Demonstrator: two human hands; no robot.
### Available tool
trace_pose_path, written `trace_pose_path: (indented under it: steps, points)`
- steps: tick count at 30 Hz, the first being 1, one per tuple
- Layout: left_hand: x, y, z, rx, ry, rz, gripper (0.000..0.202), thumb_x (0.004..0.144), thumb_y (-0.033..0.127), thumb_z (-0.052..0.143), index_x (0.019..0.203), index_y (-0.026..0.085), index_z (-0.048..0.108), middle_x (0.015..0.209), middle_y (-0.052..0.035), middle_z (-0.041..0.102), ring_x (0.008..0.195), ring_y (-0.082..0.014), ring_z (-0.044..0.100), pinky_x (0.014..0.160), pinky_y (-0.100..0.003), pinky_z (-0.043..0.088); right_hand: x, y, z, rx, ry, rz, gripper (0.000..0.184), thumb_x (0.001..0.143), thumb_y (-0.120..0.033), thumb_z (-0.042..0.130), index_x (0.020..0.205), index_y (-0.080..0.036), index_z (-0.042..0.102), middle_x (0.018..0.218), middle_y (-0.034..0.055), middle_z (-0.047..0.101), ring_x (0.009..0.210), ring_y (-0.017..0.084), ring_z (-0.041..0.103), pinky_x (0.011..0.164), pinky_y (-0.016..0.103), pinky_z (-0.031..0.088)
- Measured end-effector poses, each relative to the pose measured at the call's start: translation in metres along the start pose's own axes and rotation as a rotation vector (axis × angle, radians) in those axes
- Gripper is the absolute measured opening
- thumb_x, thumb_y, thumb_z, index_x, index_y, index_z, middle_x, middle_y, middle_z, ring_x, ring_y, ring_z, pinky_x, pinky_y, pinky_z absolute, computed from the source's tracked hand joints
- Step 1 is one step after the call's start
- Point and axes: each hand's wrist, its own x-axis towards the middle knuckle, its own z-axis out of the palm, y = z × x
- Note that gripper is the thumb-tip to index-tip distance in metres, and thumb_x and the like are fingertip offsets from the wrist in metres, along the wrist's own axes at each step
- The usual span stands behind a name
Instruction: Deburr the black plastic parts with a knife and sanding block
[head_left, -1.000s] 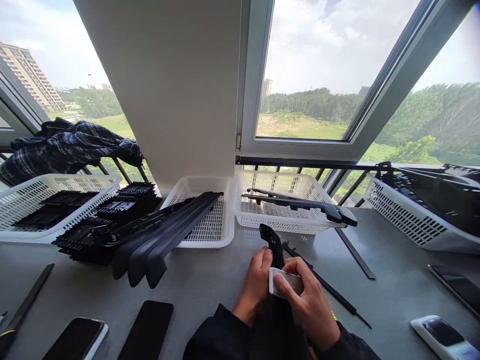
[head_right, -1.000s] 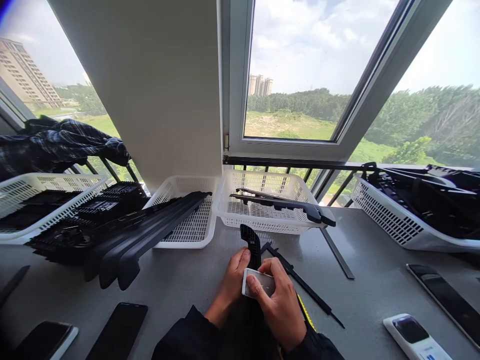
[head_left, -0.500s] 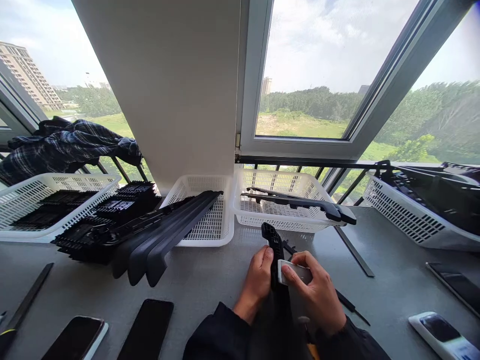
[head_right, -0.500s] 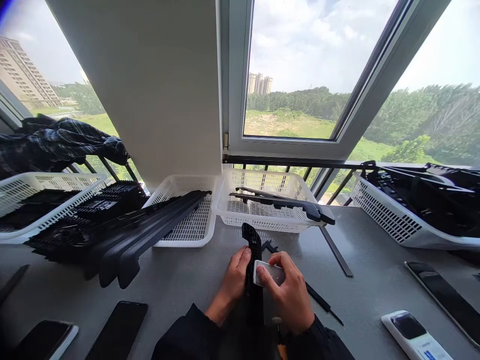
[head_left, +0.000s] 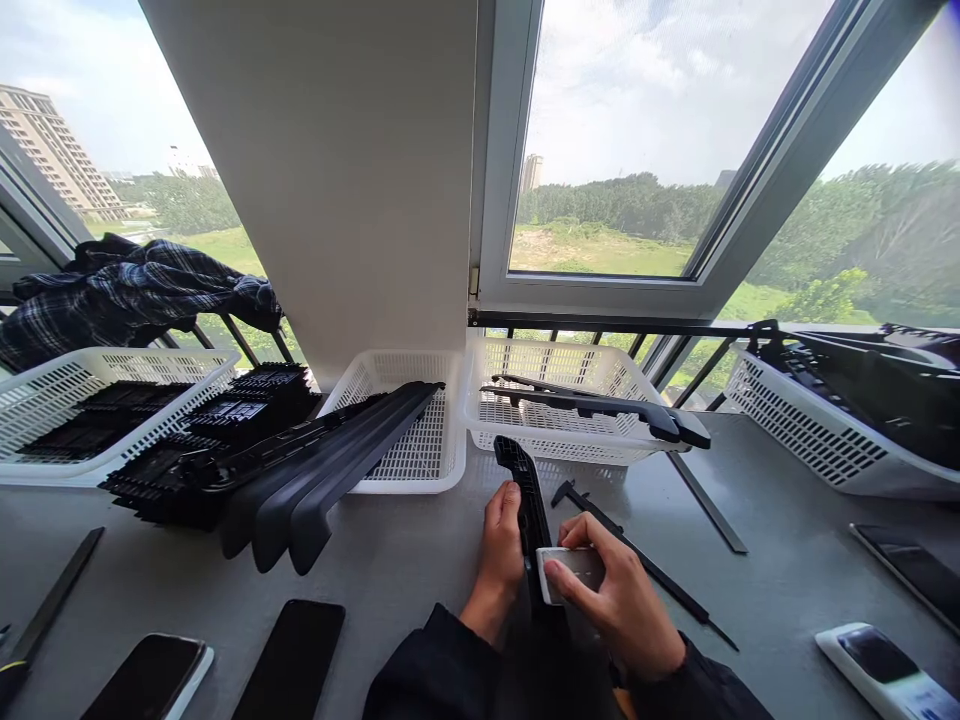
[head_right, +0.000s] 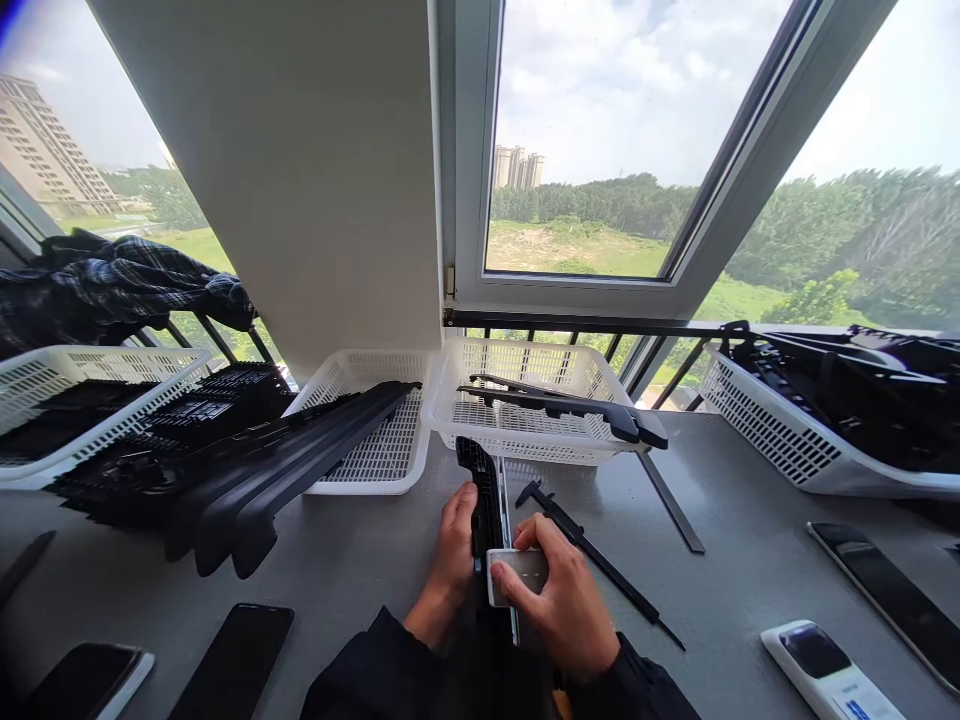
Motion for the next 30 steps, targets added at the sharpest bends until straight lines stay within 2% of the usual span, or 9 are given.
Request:
trace_pose_path:
  steps: [2,5,8,12,17,22,26,30]
  points:
    - [-0.002,0.0,0.0,0.047,-0.037,0.014,0.056,0.092,0.077,0.049,0.086,0.022,0.059,0.084,-0.003,0.061,0.084,-0.0219,0.054,0.079,-0.034,0.047,0.0,0.0,0.002,0.011,0.025,-0.024,0.027,0.089,-0.047,0.07,0.082,-0.024,0.057,0.086,0.0023,0.069,0.078,0.022,0.067,0.072,0.031,0.053]
    - [-0.004,0.0,0.001,0.141,-0.148,0.061,0.049,0.094,0.069,0.053,0.083,0.022,0.061,0.083,-0.0035,0.064,0.086,-0.0225,0.056,0.08,-0.034,0.046,0.0,0.005,0.003,0.016,0.133,-0.032,0.029,0.088,-0.05,0.071,0.084,-0.024,0.061,0.088,0.0033,0.07,0.079,0.023,0.068,0.074,0.032,0.054]
    - [-0.006,0.001,0.001,0.236,-0.261,0.105,0.045,0.097,0.061,0.052,0.074,0.023,0.055,0.074,-0.0004,0.059,0.077,-0.0202,0.052,0.074,-0.033,0.041,0.002,0.011,0.001,0.007,0.2,-0.003,0.032,0.088,-0.055,0.072,0.085,-0.024,0.062,0.092,0.005,0.072,0.082,0.025,0.07,0.076,0.034,0.054]
    - [-0.008,0.002,0.001,0.327,-0.339,0.132,0.042,0.1,0.054,0.049,0.072,0.023,0.052,0.07,0.0004,0.055,0.072,-0.0196,0.05,0.07,-0.033,0.034,0.003,0.017,-0.001,-0.019,0.26,0.074,0.038,0.088,-0.062,0.07,0.086,-0.024,0.063,0.095,0.0064,0.073,0.086,0.027,0.071,0.078,0.036,0.054]
    - [-0.007,0.002,0.001,0.35,-0.31,0.138,0.04,0.102,0.051,0.041,0.075,0.024,0.05,0.075,-0.0003,0.055,0.076,-0.0202,0.05,0.073,-0.034,0.035,0.003,0.017,-0.001,0.006,0.175,0.077,0.04,0.088,-0.064,0.069,0.083,-0.024,0.061,0.09,0.0053,0.072,0.083,0.026,0.07,0.076,0.035,0.054]
    - [-0.007,0.004,0.001,0.333,-0.33,0.14,0.04,0.1,0.049,0.045,0.069,0.024,0.047,0.069,0.0008,0.053,0.071,-0.0188,0.048,0.068,-0.033,0.034,0.005,0.017,-0.004,-0.019,0.221,0.129,0.042,0.087,-0.065,0.069,0.083,-0.024,0.061,0.091,0.0055,0.073,0.083,0.026,0.069,0.077,0.036,0.053]
    - [-0.007,0.006,0.001,0.304,-0.31,0.138,0.039,0.1,0.048,0.041,0.07,0.024,0.047,0.07,-0.0005,0.055,0.074,-0.0197,0.049,0.068,-0.032,0.038,0.003,0.018,-0.003,-0.022,0.193,0.126,0.042,0.088,-0.066,0.068,0.085,-0.024,0.062,0.089,0.0052,0.074,0.081,0.026,0.069,0.074,0.035,0.053]
    - [-0.007,0.007,0.001,0.312,-0.33,0.136,0.039,0.095,0.048,0.046,0.065,0.025,0.046,0.065,0.0013,0.05,0.069,-0.0183,0.045,0.065,-0.032,0.033,0.004,0.019,-0.006,-0.025,0.205,0.134,0.042,0.088,-0.065,0.069,0.081,-0.024,0.062,0.087,0.005,0.074,0.081,0.026,0.069,0.073,0.035,0.052]
